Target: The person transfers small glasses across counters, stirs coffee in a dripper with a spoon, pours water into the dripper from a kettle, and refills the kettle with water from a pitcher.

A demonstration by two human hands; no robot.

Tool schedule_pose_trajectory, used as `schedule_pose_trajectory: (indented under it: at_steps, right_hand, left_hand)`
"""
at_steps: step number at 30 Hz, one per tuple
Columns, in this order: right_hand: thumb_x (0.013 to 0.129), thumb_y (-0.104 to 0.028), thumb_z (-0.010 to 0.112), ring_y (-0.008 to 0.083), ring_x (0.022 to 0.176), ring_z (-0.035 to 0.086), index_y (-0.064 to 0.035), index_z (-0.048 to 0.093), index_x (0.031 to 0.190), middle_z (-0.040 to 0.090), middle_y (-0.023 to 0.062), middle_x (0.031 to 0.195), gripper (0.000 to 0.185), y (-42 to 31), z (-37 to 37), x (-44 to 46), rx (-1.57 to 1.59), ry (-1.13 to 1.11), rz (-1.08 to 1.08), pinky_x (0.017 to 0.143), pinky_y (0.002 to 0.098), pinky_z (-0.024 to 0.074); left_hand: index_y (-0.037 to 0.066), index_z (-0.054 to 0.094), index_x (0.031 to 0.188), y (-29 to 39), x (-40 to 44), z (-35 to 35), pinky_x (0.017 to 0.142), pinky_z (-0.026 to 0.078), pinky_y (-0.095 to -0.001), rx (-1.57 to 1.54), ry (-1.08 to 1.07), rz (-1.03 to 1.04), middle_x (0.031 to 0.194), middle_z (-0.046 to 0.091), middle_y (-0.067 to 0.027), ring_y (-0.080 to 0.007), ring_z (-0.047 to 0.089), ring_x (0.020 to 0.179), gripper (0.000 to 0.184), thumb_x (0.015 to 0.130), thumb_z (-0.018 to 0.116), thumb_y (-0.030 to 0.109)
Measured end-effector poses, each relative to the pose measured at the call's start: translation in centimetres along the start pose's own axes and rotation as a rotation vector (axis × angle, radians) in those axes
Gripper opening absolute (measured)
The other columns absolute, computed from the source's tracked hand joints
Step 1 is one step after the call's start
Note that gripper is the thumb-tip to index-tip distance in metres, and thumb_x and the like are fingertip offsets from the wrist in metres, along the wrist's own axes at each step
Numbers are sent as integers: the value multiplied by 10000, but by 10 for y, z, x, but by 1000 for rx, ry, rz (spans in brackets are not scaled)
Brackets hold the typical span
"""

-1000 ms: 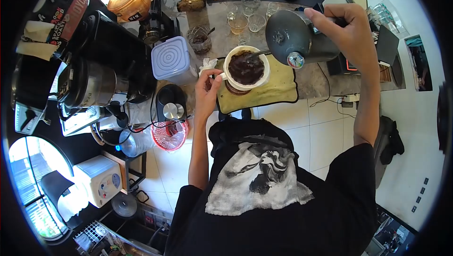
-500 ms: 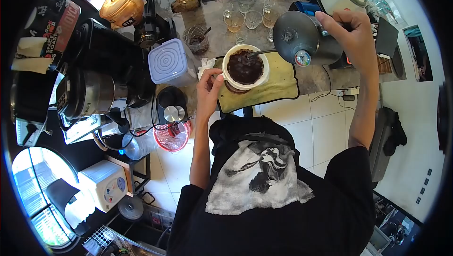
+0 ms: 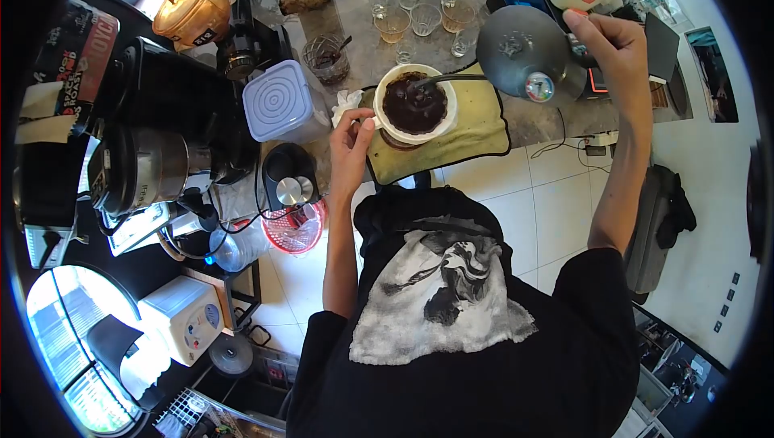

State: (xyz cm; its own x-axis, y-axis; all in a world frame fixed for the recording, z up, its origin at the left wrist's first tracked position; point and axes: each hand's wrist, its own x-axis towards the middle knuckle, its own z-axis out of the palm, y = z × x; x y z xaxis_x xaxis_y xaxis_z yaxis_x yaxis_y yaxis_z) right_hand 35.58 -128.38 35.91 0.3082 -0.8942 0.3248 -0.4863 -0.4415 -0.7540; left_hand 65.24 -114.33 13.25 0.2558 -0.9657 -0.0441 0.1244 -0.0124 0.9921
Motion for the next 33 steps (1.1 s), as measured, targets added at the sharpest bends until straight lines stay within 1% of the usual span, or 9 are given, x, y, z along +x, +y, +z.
schedule_pose_trajectory:
  at_steps: [3,5,8,11,21,23,26,29,33]
  right_hand:
    - [881,-224,694,8,532,242,-96,417,554,315,-111,566,448,23,3,-10,167,78,71,497,258,159]
    - [885,-208,690,8,537,237,-105,407,554,311,-113,570,447,24,2,-17,154,83,103,503,258,158]
    - [888,-197,687,10,546,231,-121,377,552,293,-114,573,464,32,0,-22,155,117,138,516,258,160]
    - [888,-207,687,18,536,216,-125,357,547,280,-113,564,482,36,-3,-24,165,91,115,513,262,158]
    - [869,-229,707,19,528,246,-81,381,526,295,-89,536,495,-8,-1,-22,-5,33,103,499,257,168]
    - [855,-239,713,29,534,269,-34,428,543,321,-71,533,470,-22,3,-19,-108,14,-16,494,260,187]
    - [837,-256,720,38,542,285,-5,467,570,334,-50,534,445,-40,2,-11,-206,-50,-26,494,263,207]
    - [820,-272,727,43,541,294,1,486,584,330,-38,534,434,-52,8,-3,-300,-20,-135,492,264,222]
    - [813,-280,732,50,538,305,6,505,592,345,-29,533,427,-75,11,5,-364,-90,-156,488,271,232]
  left_hand:
    - [71,611,1104,5,0,2,557,246,-212,-11,8,14,702,428,83,-27,355,635,273,945,617,294]
    - [74,602,1125,8,-2,1,564,254,-211,-26,5,19,714,442,79,-30,363,643,279,946,615,288]
    - [67,572,1176,9,0,1,605,306,-206,-55,-9,35,809,512,44,-41,414,701,300,945,614,254]
    - [42,537,1217,11,1,-2,702,380,-211,-73,-1,13,1019,564,-14,-69,493,831,330,937,612,200]
    - [34,562,1183,16,5,1,769,396,-233,-42,-36,67,977,574,-16,-83,508,849,313,931,623,210]
    - [38,586,1146,15,6,-1,752,390,-229,-27,-74,60,914,580,-1,-76,505,816,287,924,635,212]
    - [43,599,1122,18,5,-2,720,376,-223,-24,-105,38,827,567,23,-63,489,765,274,913,651,213]
    - [48,603,1108,16,4,0,692,362,-221,-36,-96,48,776,544,37,-54,472,734,262,906,658,205]
    - [48,604,1101,13,6,-1,673,353,-220,-52,-93,41,749,521,48,-43,448,710,270,895,670,210]
